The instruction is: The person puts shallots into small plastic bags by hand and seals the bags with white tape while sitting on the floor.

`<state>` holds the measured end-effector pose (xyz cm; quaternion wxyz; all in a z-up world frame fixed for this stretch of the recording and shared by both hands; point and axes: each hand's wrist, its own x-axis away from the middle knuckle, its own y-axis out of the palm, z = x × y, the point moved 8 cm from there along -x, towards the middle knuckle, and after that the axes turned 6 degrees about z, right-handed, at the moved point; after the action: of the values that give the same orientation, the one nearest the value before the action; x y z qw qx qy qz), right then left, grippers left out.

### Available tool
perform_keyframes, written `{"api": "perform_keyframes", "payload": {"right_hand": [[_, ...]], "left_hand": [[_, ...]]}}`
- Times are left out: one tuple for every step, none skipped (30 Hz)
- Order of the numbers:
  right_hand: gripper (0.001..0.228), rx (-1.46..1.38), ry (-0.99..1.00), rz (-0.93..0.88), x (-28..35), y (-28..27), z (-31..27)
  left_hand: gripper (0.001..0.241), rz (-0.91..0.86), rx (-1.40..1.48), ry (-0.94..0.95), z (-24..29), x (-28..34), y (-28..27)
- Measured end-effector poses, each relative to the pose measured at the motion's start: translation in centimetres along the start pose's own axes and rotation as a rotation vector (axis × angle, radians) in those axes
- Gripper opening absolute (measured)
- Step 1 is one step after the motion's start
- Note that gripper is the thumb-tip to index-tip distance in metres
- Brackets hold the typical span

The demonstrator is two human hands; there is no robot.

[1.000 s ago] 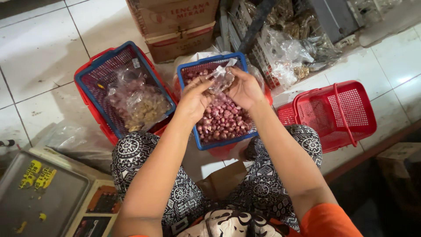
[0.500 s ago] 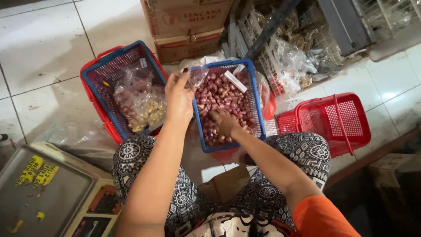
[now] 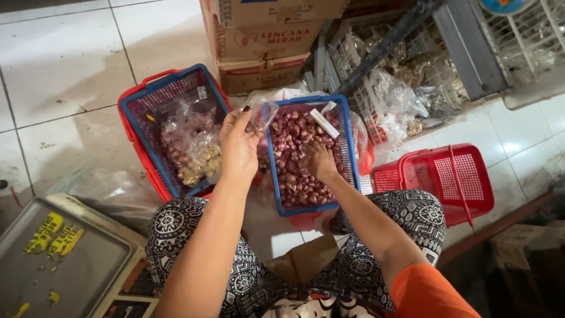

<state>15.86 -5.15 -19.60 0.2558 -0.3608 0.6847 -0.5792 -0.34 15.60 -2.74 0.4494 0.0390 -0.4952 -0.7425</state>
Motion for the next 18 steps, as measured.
{"api": "perform_keyframes", "payload": {"right_hand": [[0.06, 0.137, -0.028, -0.025, -0.3, 0.5, -0.2], [0.061, 0.276, -0.056, -0.048, -0.6, 0.9, -0.2], [0.058, 0.317, -0.037, -0.046, -1.0, 1.1, -0.1], [0.056, 0.357, -0.017, -0.048, -1.1, 1.3, 0.1], [0.053, 0.396, 0.002, -0.049, -1.2, 1.5, 0.3], [0.05, 0.375, 0.049, -0.056, -1.2, 1.6, 0.8], [0.047, 0.355, 0.095, -0.063, -1.2, 1.4, 1.7], [0.044, 0.333, 0.143, -0.071, -1.0, 1.3, 2.5], [0.047, 0.278, 0.15, -0.048, -1.0, 1.4, 2.5], [0.05, 0.224, 0.159, -0.02, -1.1, 1.3, 2.6], [0.054, 0.171, 0.168, 0.008, -1.2, 1.2, 2.7], [0.053, 0.159, 0.1, 0.085, -1.6, 0.8, 2.1], [0.053, 0.146, 0.033, 0.162, -1.8, 0.4, 1.5], [0.053, 0.133, -0.031, 0.233, -1.6, 0.1, 0.9], [0.047, 0.083, 0.063, 0.141, -1.9, 1.1, 1.6], [0.043, 0.034, 0.156, 0.049, -2.7, 2.1, 2.4], [0.04, -0.015, 0.248, -0.043, -3.4, 3.0, 3.1], [0.036, -0.038, 0.151, 0.099, -4.9, 1.8, 2.5]], "left_hand": [[0.011, 0.013, -0.001, 0.0, 0.2, 0.0, -0.3], [0.011, 0.015, 0.011, 0.008, 0.4, -0.1, -0.4], [0.011, 0.018, 0.024, 0.017, 0.5, -0.3, -0.5], [0.011, 0.023, 0.035, 0.023, 0.5, -0.3, -0.8], [0.012, 0.014, 0.045, 0.032, 0.6, -0.4, -0.9], [0.012, 0.006, 0.055, 0.041, 0.7, -0.4, -1.1], [0.013, -0.001, 0.065, 0.051, 0.9, -0.4, -1.3], [0.012, -0.006, 0.065, 0.048, 1.0, -0.4, -1.5], [0.012, -0.01, 0.066, 0.045, 1.1, -0.3, -1.6], [0.012, -0.02, 0.067, 0.043, 1.2, -0.3, -1.5], [0.011, -0.012, 0.065, 0.037, 1.4, -0.2, -1.6], [0.01, -0.006, 0.063, 0.033, 1.6, -0.1, -1.6], [0.009, 0.0, 0.061, 0.03, 1.9, -0.2, -1.6], [0.009, 0.0, 0.061, 0.032, 2.0, -0.2, -1.5], [0.009, 0.0, 0.06, 0.035, 2.2, -0.1, -1.5], [0.009, -0.003, 0.06, 0.038, 2.3, -0.2, -1.4], [0.009, 0.003, 0.06, 0.036, 2.5, -0.1, -1.4], [0.01, 0.006, 0.062, 0.035, 2.6, -0.1, -1.2]]}}
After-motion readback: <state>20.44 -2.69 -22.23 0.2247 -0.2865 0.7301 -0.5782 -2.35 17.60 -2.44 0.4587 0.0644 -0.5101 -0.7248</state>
